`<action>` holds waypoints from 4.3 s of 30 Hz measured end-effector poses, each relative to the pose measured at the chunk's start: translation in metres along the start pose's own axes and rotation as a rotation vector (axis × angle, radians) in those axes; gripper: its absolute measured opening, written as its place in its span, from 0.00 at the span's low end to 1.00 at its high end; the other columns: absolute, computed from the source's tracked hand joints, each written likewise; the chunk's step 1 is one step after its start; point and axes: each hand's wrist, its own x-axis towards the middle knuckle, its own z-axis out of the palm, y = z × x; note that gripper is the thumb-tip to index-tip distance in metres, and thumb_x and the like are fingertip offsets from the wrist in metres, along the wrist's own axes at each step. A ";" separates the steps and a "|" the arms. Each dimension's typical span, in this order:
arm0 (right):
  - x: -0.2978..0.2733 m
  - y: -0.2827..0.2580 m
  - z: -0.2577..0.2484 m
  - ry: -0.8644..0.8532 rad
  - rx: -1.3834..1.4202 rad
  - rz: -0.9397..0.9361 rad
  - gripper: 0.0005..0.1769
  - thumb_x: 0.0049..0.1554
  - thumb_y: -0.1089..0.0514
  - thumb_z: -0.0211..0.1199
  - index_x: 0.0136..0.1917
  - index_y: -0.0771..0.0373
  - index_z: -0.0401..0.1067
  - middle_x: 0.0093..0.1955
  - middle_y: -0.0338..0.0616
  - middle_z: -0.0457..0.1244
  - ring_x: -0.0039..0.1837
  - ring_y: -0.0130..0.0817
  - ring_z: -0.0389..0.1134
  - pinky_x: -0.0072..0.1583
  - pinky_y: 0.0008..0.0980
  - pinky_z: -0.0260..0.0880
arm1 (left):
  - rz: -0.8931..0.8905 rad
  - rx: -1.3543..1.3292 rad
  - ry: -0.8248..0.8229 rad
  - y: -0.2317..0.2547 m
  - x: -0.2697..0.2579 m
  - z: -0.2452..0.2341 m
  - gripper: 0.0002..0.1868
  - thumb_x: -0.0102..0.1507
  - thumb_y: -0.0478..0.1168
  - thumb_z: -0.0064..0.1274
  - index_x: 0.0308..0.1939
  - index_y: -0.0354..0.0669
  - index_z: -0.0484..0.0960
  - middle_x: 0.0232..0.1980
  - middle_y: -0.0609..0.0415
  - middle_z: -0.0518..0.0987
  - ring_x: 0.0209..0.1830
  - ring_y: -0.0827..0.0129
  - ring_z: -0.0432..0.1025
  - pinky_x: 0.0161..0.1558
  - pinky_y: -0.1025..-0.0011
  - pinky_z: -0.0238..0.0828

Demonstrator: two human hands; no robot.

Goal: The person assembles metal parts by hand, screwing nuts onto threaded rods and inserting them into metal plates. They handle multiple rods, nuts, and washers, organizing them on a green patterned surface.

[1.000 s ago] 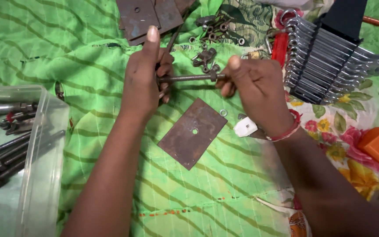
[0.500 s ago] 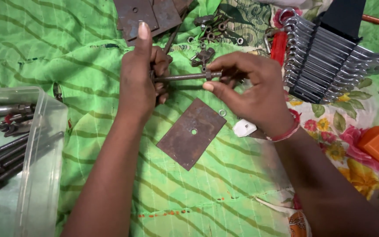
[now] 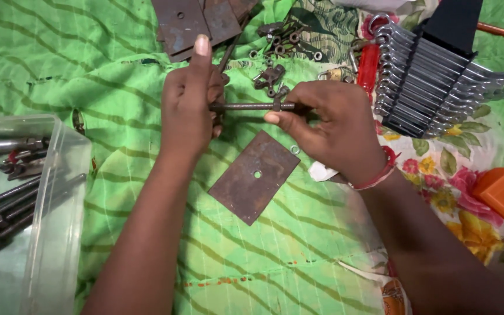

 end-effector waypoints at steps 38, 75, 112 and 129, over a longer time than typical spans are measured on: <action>-0.010 0.009 0.004 -0.032 0.073 0.111 0.22 0.62 0.41 0.67 0.40 0.62 0.80 0.28 0.42 0.65 0.29 0.31 0.65 0.35 0.31 0.63 | 0.278 0.477 0.134 0.017 -0.009 0.006 0.36 0.71 0.58 0.51 0.19 0.32 0.70 0.17 0.58 0.61 0.19 0.74 0.53 0.24 0.64 0.48; -0.040 0.001 0.011 0.015 0.042 -0.002 0.32 0.69 0.39 0.59 0.72 0.65 0.59 0.64 0.43 0.63 0.60 0.32 0.67 0.60 0.34 0.70 | 0.105 0.171 0.058 -0.011 0.005 -0.006 0.27 0.68 0.59 0.50 0.28 0.39 0.80 0.24 0.60 0.78 0.13 0.78 0.63 0.15 0.73 0.56; -0.034 -0.030 -0.033 0.039 0.631 -0.089 0.48 0.69 0.30 0.54 0.84 0.64 0.42 0.77 0.40 0.55 0.71 0.35 0.63 0.70 0.36 0.69 | 0.041 0.298 0.076 -0.003 0.003 -0.004 0.34 0.67 0.62 0.50 0.17 0.39 0.71 0.15 0.62 0.64 0.14 0.77 0.59 0.20 0.69 0.53; 0.000 0.008 0.009 0.001 -0.068 -0.019 0.19 0.56 0.48 0.75 0.55 0.61 0.80 0.47 0.46 0.72 0.44 0.35 0.73 0.45 0.32 0.72 | 0.068 0.332 0.074 0.006 -0.002 -0.001 0.36 0.68 0.63 0.49 0.15 0.41 0.68 0.15 0.61 0.61 0.14 0.76 0.55 0.19 0.66 0.48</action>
